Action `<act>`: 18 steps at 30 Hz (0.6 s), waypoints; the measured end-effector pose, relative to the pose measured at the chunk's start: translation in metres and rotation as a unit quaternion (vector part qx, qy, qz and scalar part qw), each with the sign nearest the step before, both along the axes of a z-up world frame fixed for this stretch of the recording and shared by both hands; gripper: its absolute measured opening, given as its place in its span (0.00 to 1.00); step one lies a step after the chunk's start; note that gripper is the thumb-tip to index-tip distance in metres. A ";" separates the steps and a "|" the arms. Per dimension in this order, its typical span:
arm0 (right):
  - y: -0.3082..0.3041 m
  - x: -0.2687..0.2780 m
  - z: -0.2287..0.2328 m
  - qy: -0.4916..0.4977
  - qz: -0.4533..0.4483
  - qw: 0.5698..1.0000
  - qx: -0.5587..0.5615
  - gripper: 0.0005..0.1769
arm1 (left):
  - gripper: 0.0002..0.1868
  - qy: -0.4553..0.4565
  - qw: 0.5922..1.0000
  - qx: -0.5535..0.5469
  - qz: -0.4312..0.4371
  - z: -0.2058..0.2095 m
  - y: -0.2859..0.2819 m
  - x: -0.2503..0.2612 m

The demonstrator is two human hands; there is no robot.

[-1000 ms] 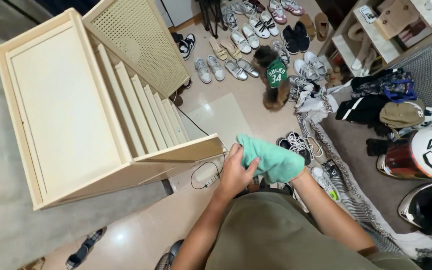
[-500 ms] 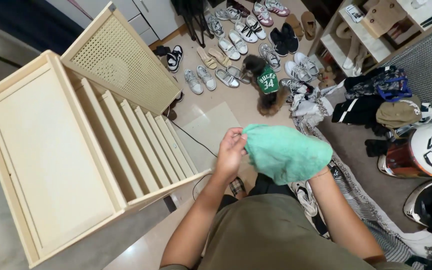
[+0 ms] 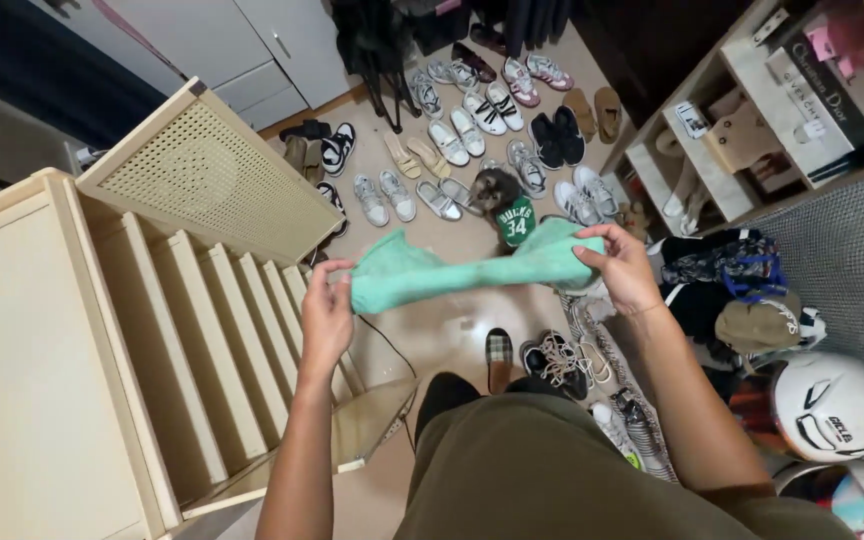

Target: Cleaning a shoe rack with a cloth and organizing various pairs of shoes into it.

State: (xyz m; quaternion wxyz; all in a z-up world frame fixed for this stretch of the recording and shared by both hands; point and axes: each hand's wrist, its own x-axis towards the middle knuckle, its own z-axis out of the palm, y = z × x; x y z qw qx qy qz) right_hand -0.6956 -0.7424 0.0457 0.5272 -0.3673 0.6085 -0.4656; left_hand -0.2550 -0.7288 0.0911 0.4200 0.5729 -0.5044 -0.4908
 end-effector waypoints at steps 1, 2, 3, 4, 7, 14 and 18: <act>-0.011 0.001 -0.001 -0.005 0.020 1.000 0.006 0.15 | 0.12 -0.052 0.998 0.022 0.038 -0.018 0.001 0.007; -0.022 0.003 -0.002 -0.009 0.040 0.999 0.012 0.15 | 0.12 -0.104 0.991 0.044 0.075 -0.035 0.003 0.014; -0.035 0.006 -0.002 -0.010 0.047 0.999 0.011 0.15 | 0.12 -0.105 0.990 0.043 0.081 -0.037 0.000 0.016; -0.047 0.009 -0.001 -0.060 0.077 0.995 0.021 0.19 | 0.12 -0.098 0.991 0.025 0.086 -0.038 -0.004 0.018; -0.079 0.011 -0.028 -0.081 0.135 0.987 0.039 0.25 | 0.14 -0.066 0.993 0.032 0.093 -0.040 -0.018 0.034; -0.159 0.059 -0.042 0.132 0.316 0.932 0.122 0.34 | 0.26 0.077 0.986 0.105 0.103 -0.066 -0.058 0.077; -0.177 0.063 -0.080 0.100 0.478 0.859 0.157 0.37 | 0.33 -0.050 0.976 0.185 0.105 -0.044 -0.056 0.080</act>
